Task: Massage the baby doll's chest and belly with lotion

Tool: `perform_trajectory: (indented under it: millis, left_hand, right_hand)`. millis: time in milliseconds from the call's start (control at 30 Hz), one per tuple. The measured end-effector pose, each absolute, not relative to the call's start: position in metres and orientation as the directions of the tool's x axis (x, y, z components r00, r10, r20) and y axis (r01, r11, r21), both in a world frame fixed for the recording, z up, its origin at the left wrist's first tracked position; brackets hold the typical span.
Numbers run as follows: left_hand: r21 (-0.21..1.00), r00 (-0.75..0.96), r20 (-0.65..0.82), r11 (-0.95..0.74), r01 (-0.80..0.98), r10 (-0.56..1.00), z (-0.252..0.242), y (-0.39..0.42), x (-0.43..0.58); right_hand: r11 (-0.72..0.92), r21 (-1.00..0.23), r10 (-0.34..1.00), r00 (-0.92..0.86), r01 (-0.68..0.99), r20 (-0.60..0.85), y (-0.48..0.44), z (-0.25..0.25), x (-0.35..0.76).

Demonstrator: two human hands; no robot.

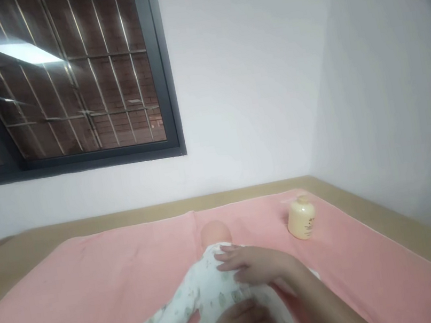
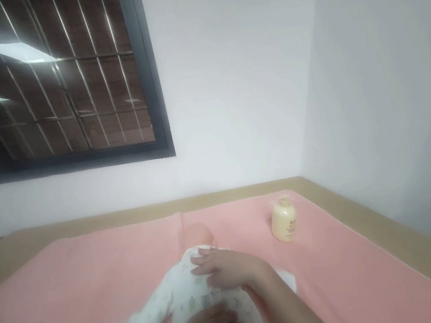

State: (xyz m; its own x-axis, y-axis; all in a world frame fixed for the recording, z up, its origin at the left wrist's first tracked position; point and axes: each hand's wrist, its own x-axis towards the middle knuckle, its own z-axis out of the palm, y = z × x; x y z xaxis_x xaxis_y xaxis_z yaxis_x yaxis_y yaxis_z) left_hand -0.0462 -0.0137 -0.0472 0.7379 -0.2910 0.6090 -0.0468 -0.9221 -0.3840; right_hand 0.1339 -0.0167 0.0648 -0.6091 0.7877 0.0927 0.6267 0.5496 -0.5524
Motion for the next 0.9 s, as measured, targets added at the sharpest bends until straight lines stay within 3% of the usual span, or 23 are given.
perform_trajectory:
  millis: [100, 300, 433, 533, 600, 767, 900]
  left_hand:
    - [-0.39, 0.744, 0.596, -0.919, -0.06, -0.302, -0.052, -0.012, -0.045]
    - [-0.376, 0.821, 0.521, -0.926, -0.024, -0.233, -0.054, -0.013, -0.046]
    - [-0.378, 0.832, 0.503, -0.925, -0.032, -0.234, -0.046, -0.016, -0.052]
    - [-0.376, 0.813, 0.519, -0.924, -0.061, -0.265, -0.042, -0.017, -0.052]
    - [-0.364, 0.805, 0.533, -0.929, -0.061, -0.262, -0.043, -0.016, -0.05]
    - [-0.344, 0.774, 0.578, -0.937, -0.055, -0.258, -0.046, -0.016, -0.044]
    - [-0.312, 0.741, 0.627, -0.949, -0.042, -0.239, -0.041, -0.022, -0.046]
  right_hand:
    - [0.554, -0.59, 0.758, -0.649, 0.587, 0.066, -0.022, 0.068, 0.135]
    - [0.646, -0.464, 0.742, -0.642, 0.606, 0.193, -0.018, 0.06, 0.097]
    - [0.57, -0.566, 0.795, -0.572, 0.595, 0.199, -0.01, 0.056, 0.113]
    - [0.499, -0.685, 0.798, -0.59, 0.531, 0.123, -0.011, 0.06, 0.132]
    - [0.515, -0.697, 0.769, -0.629, 0.499, 0.118, -0.015, 0.062, 0.133]
    - [0.663, -0.518, 0.71, -0.674, 0.541, 0.205, -0.018, 0.057, 0.102]
    - [0.691, -0.404, 0.717, -0.64, 0.6, 0.276, -0.009, 0.049, 0.094]
